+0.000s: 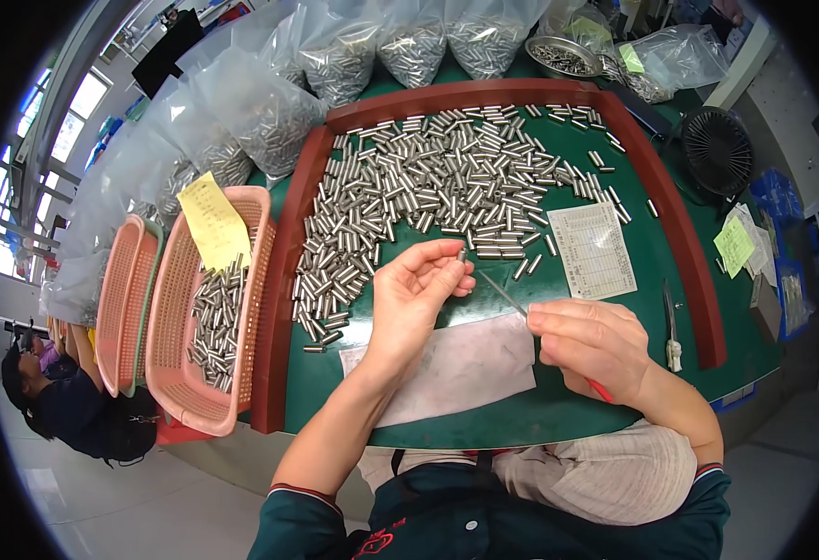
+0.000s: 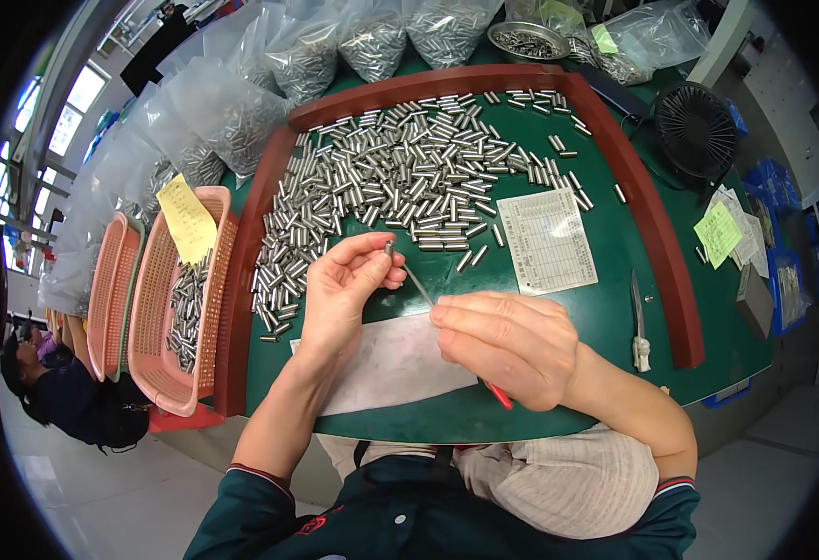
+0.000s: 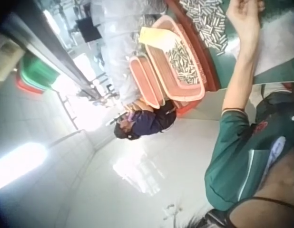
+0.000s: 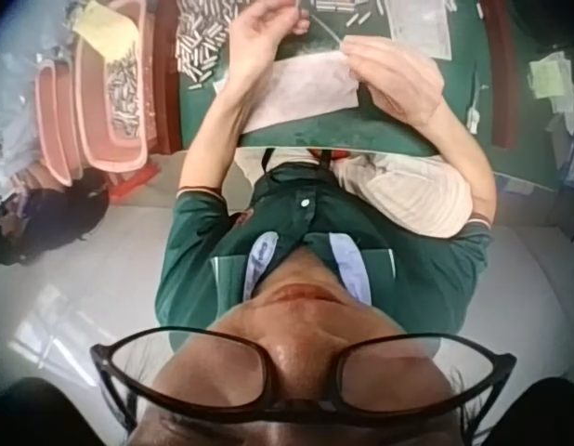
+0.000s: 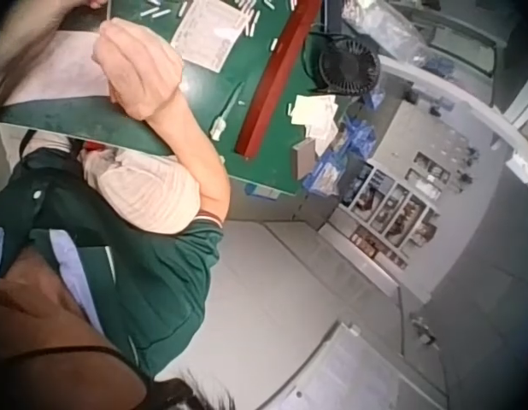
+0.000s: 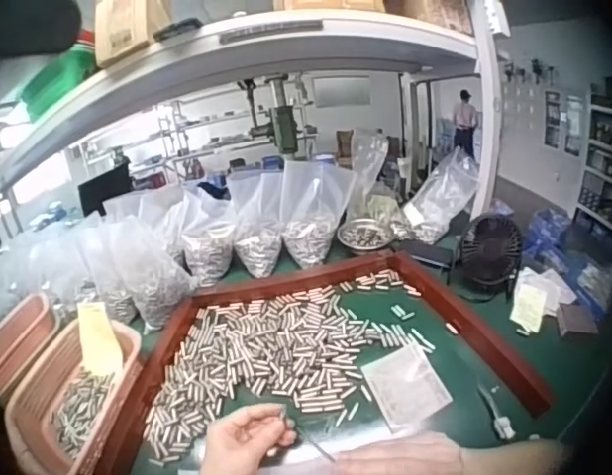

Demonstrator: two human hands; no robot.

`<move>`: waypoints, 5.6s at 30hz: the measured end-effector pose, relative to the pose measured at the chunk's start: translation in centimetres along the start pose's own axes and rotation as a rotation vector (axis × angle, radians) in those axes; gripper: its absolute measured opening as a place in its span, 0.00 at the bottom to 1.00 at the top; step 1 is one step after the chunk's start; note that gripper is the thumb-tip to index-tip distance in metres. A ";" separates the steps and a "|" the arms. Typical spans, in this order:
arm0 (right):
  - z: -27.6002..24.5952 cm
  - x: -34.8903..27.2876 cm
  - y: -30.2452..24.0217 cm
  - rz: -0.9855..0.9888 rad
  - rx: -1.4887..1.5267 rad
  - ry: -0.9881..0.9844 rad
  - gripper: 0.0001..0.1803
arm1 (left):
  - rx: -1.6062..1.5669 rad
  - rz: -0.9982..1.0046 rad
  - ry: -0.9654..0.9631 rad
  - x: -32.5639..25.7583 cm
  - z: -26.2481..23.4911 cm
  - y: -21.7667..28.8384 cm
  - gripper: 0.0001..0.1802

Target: Inspecting and cleaning small metal cylinders at an industrial workbench using a scribe and a cloth.

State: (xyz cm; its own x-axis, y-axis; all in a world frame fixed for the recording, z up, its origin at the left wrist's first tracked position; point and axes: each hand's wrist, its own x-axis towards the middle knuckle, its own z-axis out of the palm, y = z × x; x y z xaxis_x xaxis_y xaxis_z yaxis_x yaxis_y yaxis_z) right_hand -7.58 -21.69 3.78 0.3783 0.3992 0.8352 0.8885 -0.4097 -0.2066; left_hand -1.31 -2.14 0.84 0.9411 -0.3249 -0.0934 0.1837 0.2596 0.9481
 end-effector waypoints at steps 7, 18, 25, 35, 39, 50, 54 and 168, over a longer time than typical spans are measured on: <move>0.4 -0.1 0.1 0.050 -0.012 0.085 0.10 | 0.100 0.025 -0.011 -0.2 0.2 -0.4 0.08; 0.6 -0.1 0.1 0.083 0.005 0.072 0.10 | 0.219 0.065 -0.012 -0.2 0.2 -0.6 0.09; 0.8 0.0 0.1 0.091 0.006 0.079 0.12 | 0.265 0.021 -0.016 -0.4 0.2 -0.2 0.09; 1.0 0.0 0.3 0.095 0.009 0.056 0.13 | 0.378 0.103 -0.024 -0.4 0.5 -0.6 0.07; 0.9 -0.2 0.3 0.085 0.005 0.057 0.13 | 0.484 0.236 -0.059 -0.6 0.8 -0.7 0.05; 0.6 0.2 0.1 0.045 -0.007 -0.017 0.13 | 0.509 0.249 0.021 -0.6 0.8 -0.5 0.05; 0.3 0.1 0.1 0.055 -0.004 -0.042 0.13 | 0.545 0.296 0.036 -0.5 0.9 -0.5 0.05; 0.1 0.3 -0.1 0.137 -0.023 0.170 0.14 | -0.231 -0.339 -0.305 0.3 -0.9 -0.5 0.06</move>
State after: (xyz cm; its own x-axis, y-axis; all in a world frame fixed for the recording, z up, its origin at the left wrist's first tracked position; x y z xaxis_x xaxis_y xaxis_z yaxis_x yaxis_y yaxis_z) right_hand -7.54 -21.50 4.00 0.4438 0.1955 0.8745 0.8249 -0.4703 -0.3135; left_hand -0.83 -1.59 0.03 0.6984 -0.6676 -0.2578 0.5543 0.2768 0.7849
